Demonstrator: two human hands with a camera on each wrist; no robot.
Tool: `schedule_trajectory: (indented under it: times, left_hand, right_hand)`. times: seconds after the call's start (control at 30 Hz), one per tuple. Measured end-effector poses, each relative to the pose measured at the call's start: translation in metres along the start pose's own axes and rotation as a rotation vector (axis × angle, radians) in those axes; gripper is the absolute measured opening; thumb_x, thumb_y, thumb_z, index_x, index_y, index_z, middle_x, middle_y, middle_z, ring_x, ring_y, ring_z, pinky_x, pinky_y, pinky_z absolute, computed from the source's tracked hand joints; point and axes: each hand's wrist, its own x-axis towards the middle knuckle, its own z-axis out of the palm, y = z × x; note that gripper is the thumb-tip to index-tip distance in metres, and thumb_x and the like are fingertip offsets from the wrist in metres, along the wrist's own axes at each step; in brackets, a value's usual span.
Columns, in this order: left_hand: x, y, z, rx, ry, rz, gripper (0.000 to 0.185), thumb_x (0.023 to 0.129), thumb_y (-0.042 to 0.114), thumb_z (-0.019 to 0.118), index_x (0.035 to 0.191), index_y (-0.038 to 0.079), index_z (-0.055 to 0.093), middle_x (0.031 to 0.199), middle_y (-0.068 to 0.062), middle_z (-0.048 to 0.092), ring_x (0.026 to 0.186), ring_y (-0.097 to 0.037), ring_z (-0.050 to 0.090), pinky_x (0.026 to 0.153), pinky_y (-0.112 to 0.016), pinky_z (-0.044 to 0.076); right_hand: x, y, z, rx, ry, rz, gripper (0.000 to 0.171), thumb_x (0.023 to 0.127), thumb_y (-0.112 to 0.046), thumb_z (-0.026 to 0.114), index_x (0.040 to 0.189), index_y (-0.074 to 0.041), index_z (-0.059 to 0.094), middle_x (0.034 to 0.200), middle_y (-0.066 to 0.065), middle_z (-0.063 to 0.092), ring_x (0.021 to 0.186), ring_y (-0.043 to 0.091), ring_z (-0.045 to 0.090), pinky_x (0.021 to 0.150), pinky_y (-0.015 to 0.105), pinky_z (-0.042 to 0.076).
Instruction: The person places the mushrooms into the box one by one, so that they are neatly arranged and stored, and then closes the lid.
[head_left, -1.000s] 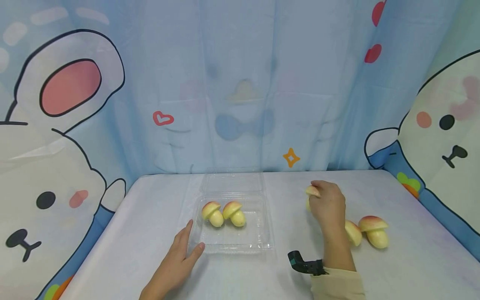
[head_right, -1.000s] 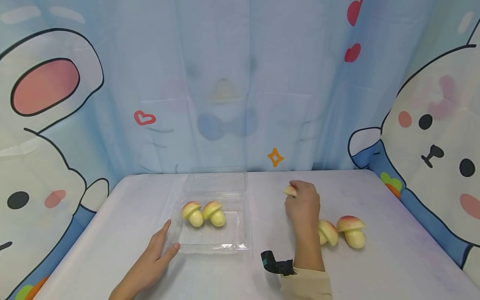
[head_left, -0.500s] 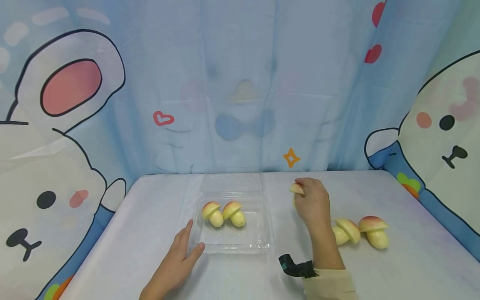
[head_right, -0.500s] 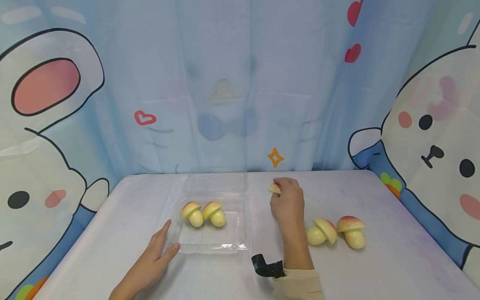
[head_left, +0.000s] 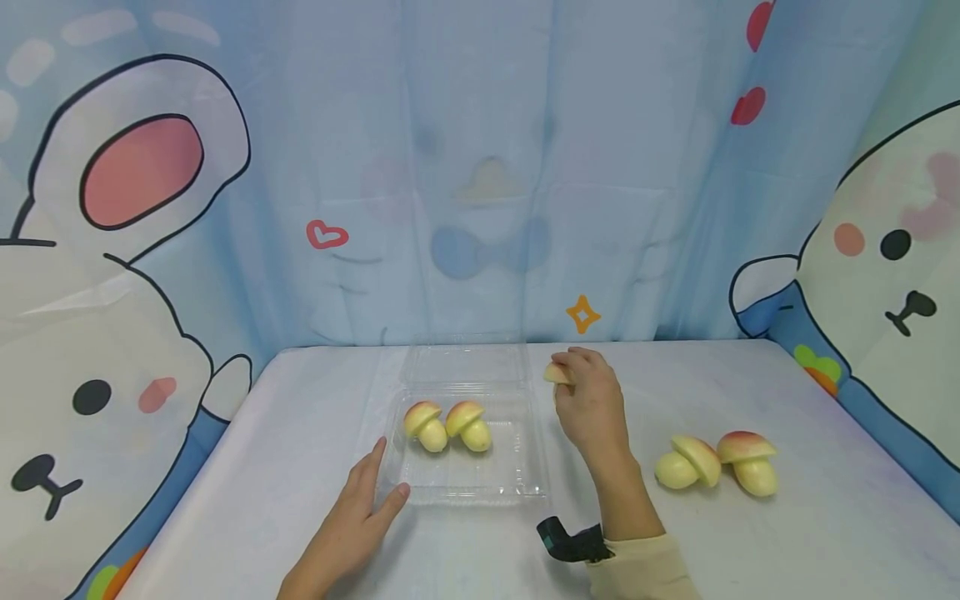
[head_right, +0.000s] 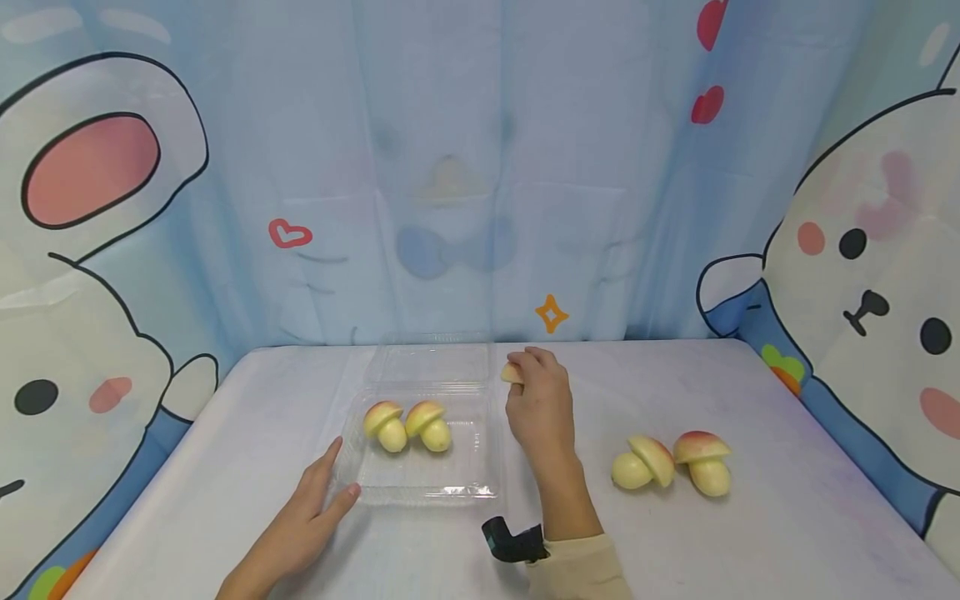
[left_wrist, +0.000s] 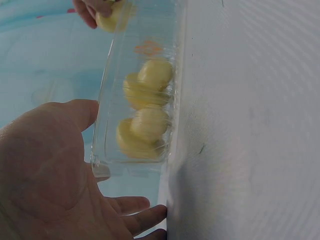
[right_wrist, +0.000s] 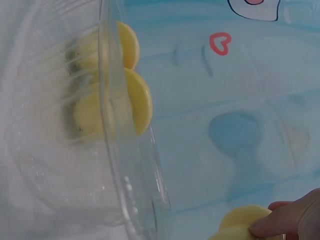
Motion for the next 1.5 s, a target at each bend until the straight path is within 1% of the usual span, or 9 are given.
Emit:
schedule_trajectory:
  times: [0.17, 0.37, 0.5, 0.7, 0.83, 1.0, 1.2, 1.5]
  left_hand:
    - [-0.001, 0.0, -0.001, 0.003, 0.001, 0.003, 0.076, 0.093, 0.055, 0.045, 0.152, 0.02, 0.01, 0.15, -0.015, 0.022, 0.135, -0.034, 0.025, 0.104, -0.058, 0.024]
    - [-0.001, 0.0, -0.002, -0.003, 0.003, -0.007, 0.077, 0.093, 0.055, 0.046, 0.152, 0.021, 0.01, 0.15, -0.011, 0.022, 0.137, -0.03, 0.024, 0.105, -0.056, 0.023]
    - [0.001, 0.0, -0.001, -0.008, -0.004, -0.01, 0.077, 0.092, 0.056, 0.045, 0.151, 0.022, 0.01, 0.15, -0.011, 0.022, 0.136, -0.03, 0.023, 0.105, -0.057, 0.023]
    - [0.004, 0.001, 0.0, -0.01, -0.014, -0.009, 0.076, 0.092, 0.058, 0.043, 0.151, 0.023, 0.011, 0.15, -0.014, 0.022, 0.135, -0.034, 0.025, 0.103, -0.06, 0.024]
    - [0.002, 0.001, 0.001, -0.018, -0.021, -0.011, 0.077, 0.093, 0.056, 0.044, 0.151, 0.02, 0.01, 0.15, -0.015, 0.022, 0.135, -0.034, 0.024, 0.103, -0.059, 0.024]
    - [-0.001, 0.002, 0.0, -0.006, -0.017, -0.015, 0.077, 0.093, 0.056, 0.044, 0.152, 0.02, 0.01, 0.15, -0.014, 0.022, 0.136, -0.034, 0.025, 0.103, -0.059, 0.024]
    - [0.0, 0.002, -0.001, 0.012, -0.009, -0.018, 0.076, 0.093, 0.057, 0.042, 0.152, 0.021, 0.01, 0.149, -0.015, 0.022, 0.135, -0.036, 0.026, 0.102, -0.06, 0.025]
    - [0.001, 0.001, 0.001, 0.027, -0.002, -0.018, 0.074, 0.093, 0.057, 0.042, 0.151, 0.025, 0.009, 0.15, -0.017, 0.021, 0.135, -0.038, 0.024, 0.103, -0.06, 0.024]
  right_hand:
    - [-0.001, -0.009, 0.007, 0.011, -0.022, -0.038, 0.032, 0.078, 0.01, 0.062, 0.108, -0.002, 0.067, 0.119, 0.016, 0.057, 0.108, 0.038, 0.052, 0.087, 0.048, 0.046]
    - [-0.002, -0.019, 0.014, 0.018, -0.114, -0.057, 0.036, 0.078, 0.009, 0.062, 0.11, -0.005, 0.067, 0.123, 0.012, 0.055, 0.112, 0.035, 0.051, 0.09, 0.047, 0.045]
    - [-0.003, -0.023, 0.017, 0.021, -0.166, -0.093, 0.036, 0.08, 0.008, 0.062, 0.112, -0.006, 0.066, 0.125, 0.011, 0.055, 0.115, 0.034, 0.049, 0.091, 0.046, 0.044]
    - [-0.007, -0.023, 0.027, 0.012, -0.21, -0.13, 0.034, 0.08, 0.008, 0.063, 0.11, -0.007, 0.067, 0.125, 0.007, 0.055, 0.117, 0.031, 0.048, 0.092, 0.044, 0.044]
    - [-0.011, -0.021, 0.035, 0.018, -0.24, -0.159, 0.033, 0.078, 0.009, 0.065, 0.107, -0.008, 0.068, 0.122, 0.009, 0.057, 0.114, 0.031, 0.05, 0.09, 0.042, 0.046]
    - [-0.014, -0.02, 0.041, 0.026, -0.29, -0.162, 0.035, 0.077, 0.01, 0.065, 0.106, -0.009, 0.068, 0.121, 0.008, 0.057, 0.114, 0.029, 0.051, 0.09, 0.041, 0.046]
    - [-0.013, -0.022, 0.048, -0.017, -0.309, -0.198, 0.033, 0.079, 0.01, 0.062, 0.106, -0.008, 0.069, 0.12, 0.01, 0.058, 0.114, 0.029, 0.051, 0.092, 0.041, 0.045]
    - [-0.015, -0.021, 0.057, -0.11, -0.355, -0.188, 0.038, 0.074, 0.011, 0.062, 0.105, -0.011, 0.069, 0.12, 0.006, 0.058, 0.115, 0.028, 0.051, 0.093, 0.041, 0.044]
